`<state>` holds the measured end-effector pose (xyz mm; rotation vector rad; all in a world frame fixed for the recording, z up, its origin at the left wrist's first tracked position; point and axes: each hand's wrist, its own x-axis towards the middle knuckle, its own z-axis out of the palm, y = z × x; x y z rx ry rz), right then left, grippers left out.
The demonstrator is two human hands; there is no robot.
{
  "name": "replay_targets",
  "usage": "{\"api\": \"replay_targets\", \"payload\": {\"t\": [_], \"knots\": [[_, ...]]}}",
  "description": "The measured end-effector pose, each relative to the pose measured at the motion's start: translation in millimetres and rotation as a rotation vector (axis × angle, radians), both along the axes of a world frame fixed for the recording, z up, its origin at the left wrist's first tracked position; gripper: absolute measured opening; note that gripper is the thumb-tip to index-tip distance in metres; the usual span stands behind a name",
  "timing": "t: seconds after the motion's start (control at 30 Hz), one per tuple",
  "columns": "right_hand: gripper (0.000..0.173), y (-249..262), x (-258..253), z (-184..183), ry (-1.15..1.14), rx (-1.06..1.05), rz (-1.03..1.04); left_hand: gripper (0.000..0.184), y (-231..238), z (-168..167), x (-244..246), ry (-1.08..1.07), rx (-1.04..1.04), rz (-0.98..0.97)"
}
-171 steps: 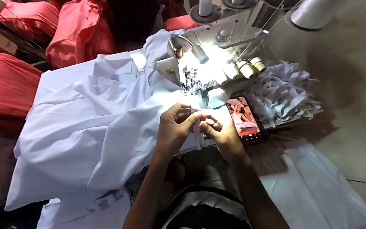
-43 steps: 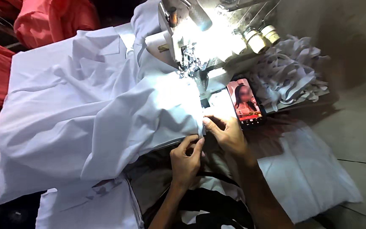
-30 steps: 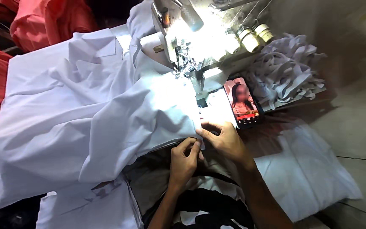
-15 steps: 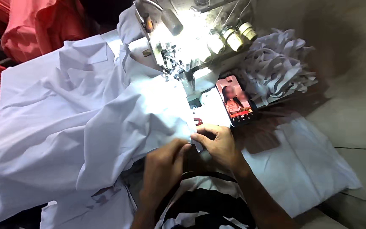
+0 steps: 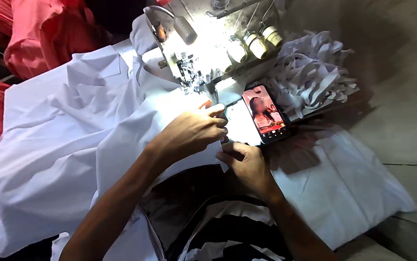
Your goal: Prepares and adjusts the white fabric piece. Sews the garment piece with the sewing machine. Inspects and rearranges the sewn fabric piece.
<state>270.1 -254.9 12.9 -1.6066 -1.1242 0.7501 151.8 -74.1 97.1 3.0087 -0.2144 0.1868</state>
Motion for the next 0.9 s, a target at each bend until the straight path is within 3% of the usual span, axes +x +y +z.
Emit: {"api": "replay_targets", "payload": {"t": [0.27, 0.37, 0.43, 0.5, 0.57, 0.63, 0.67, 0.73, 0.8, 0.83, 0.9], "knots": [[0.014, -0.6, 2.3, -1.4, 0.054, 0.016, 0.015, 0.021, -5.1, -9.7, -3.0, -0.073, 0.045, 0.047], [0.016, -1.6, 2.2, -1.9, 0.093, 0.028, 0.012, 0.026, -18.2, -11.1, -14.8, -0.218, 0.008, 0.171], [0.015, -1.4, 2.5, -2.7, 0.097, 0.045, 0.013, 0.022, -41.8, -19.1, -31.0, -0.41, -0.258, 0.315], [0.012, -1.3, 2.5, -2.4, 0.103, 0.049, 0.014, 0.024, -74.3, -37.1, -53.3, -0.487, -0.785, 0.416], [0.013, -1.8, 2.6, -1.6, 0.106, 0.03, 0.012, 0.049, -100.2, -60.6, -72.4, -0.282, -1.298, 0.408], [0.012, -3.0, 2.9, -0.3, 0.114, 0.02, 0.019, 0.068, -115.8, -86.4, -81.0, -0.027, -1.55, 0.434], [0.012, -3.1, 3.2, 1.9, 0.129, 0.019, 0.028, 0.072, -121.7, -96.7, -80.4, -0.024, -1.628, 0.491], [0.01, -3.1, 3.6, 7.0, 0.165, 0.034, 0.054, 0.073, -129.6, -102.6, -74.3, -0.273, -1.863, 0.658], [0.008, -4.3, 3.4, 12.1, 0.204, 0.064, 0.075, 0.047, -132.6, -89.5, -62.5, -0.674, -2.089, 0.865], [0.007, -4.5, 3.2, 14.8, 0.216, 0.076, 0.081, 0.031, -132.1, -80.9, -54.4, -0.856, -2.121, 0.979], [0.007, -4.6, 2.1, 18.3, 0.199, 0.081, 0.077, 0.019, -132.2, -72.2, -42.2, -1.128, -2.084, 1.086]]}}
